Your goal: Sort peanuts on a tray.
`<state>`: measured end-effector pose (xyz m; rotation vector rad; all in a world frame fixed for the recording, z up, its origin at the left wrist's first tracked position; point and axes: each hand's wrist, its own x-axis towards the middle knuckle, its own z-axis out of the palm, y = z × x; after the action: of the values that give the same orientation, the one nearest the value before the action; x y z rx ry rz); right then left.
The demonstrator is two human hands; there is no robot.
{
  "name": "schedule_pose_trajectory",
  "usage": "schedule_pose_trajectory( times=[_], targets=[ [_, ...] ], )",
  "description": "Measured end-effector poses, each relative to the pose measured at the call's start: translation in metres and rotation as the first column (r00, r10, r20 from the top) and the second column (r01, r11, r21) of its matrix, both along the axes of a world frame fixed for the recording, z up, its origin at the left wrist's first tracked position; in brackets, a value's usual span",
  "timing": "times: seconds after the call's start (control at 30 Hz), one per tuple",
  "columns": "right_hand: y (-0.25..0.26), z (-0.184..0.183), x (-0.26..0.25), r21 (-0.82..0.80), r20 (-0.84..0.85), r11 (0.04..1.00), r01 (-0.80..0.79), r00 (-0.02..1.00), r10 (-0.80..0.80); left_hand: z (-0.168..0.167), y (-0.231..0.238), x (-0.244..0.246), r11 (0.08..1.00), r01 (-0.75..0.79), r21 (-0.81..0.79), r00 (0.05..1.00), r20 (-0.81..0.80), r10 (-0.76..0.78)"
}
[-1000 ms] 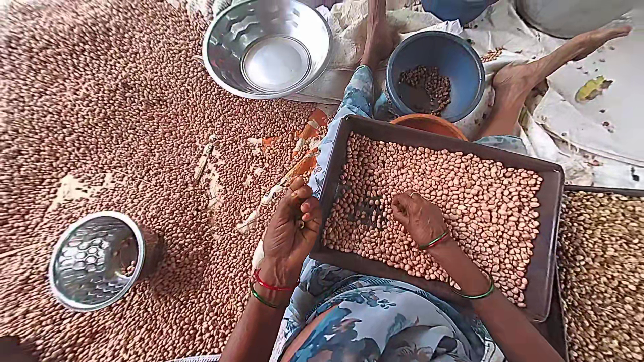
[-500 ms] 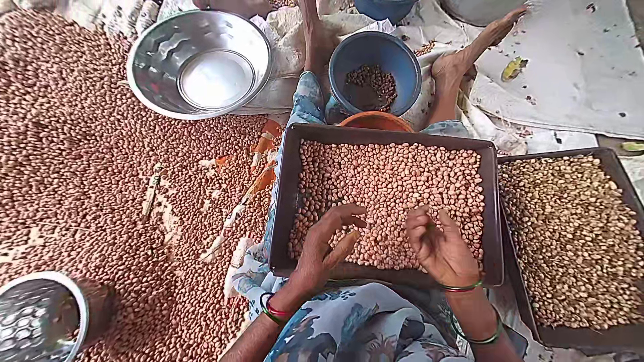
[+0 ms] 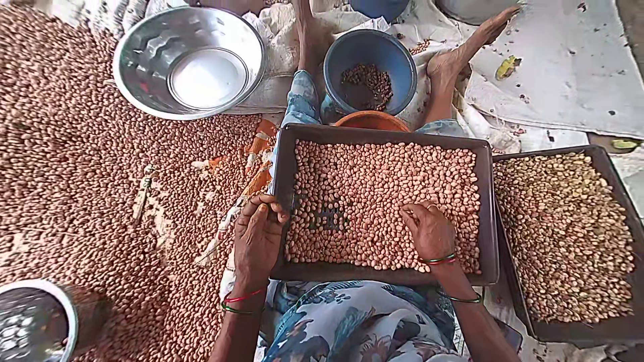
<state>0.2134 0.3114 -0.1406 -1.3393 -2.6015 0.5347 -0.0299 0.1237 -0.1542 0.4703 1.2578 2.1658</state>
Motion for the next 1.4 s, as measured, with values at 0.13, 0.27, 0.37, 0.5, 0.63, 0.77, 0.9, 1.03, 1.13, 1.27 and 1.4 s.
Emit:
schedule_pose_trajectory(
  times=[0.13, 0.27, 0.37, 0.5, 0.63, 0.77, 0.9, 1.03, 1.13, 1.27, 1.4],
  targets=[
    [0.024, 0.022, 0.041, 0.120, -0.172, 0.981, 0.154, 0.976, -0.132, -0.002, -0.002, -0.004, 0.999, 0.038, 0.023, 0.999, 0.029, -0.039],
    [0.047, 0.060, 0.089, 0.050, -0.078, 0.901, 0.432, 0.901, -0.427, 0.000, -0.001, -0.006, 0.999, 0.022, 0.036, 0.996, 0.083, -0.025],
    [0.035, 0.049, 0.062, -0.198, 0.348, 0.896, 0.398, 0.883, -0.315, -0.002, 0.000, -0.009, 0.997, 0.053, 0.051, 0.996, 0.069, -0.057],
    [0.007, 0.040, -0.025, -0.370, 0.633, 0.837, 0.404, 0.769, -0.091, -0.005, -0.001, -0.009, 0.997, 0.055, 0.047, 0.997, 0.055, -0.057],
    [-0.015, 0.037, -0.069, -0.651, 0.268, 0.759, -0.030, 0.926, 0.266, -0.001, 0.000, -0.012, 0.999, 0.006, 0.042, 0.991, 0.131, -0.011],
    [0.009, 0.037, -0.043, -0.501, -0.150, 0.824, -0.266, 0.964, 0.220, -0.002, -0.001, -0.011, 0.998, -0.010, 0.067, 0.985, 0.174, -0.002],
    [0.091, 0.037, 0.033, 0.044, 0.028, 0.983, 0.177, 0.984, -0.179, -0.003, -0.005, -0.012, 0.994, -0.047, 0.102, 0.969, 0.245, 0.021],
    [0.121, 0.029, 0.064, 0.104, 0.130, 0.990, 0.095, 0.986, -0.108, -0.003, -0.001, -0.016, 0.992, -0.045, 0.116, 0.956, 0.292, 0.009],
    [0.115, 0.019, 0.061, 0.182, 0.192, 0.983, -0.011, 0.981, -0.025, -0.004, -0.002, -0.014, 0.994, -0.035, 0.105, 0.971, 0.240, 0.009],
    [0.119, 0.023, 0.060, 0.173, 0.290, 0.980, -0.099, 0.956, 0.046, -0.005, -0.003, -0.014, 0.995, -0.028, 0.092, 0.979, 0.205, 0.009],
    [0.116, 0.054, 0.085, 0.228, 0.164, 0.950, 0.213, 0.954, -0.253, -0.004, -0.002, -0.013, 0.997, -0.017, 0.081, 0.979, 0.204, 0.000]
  ],
)
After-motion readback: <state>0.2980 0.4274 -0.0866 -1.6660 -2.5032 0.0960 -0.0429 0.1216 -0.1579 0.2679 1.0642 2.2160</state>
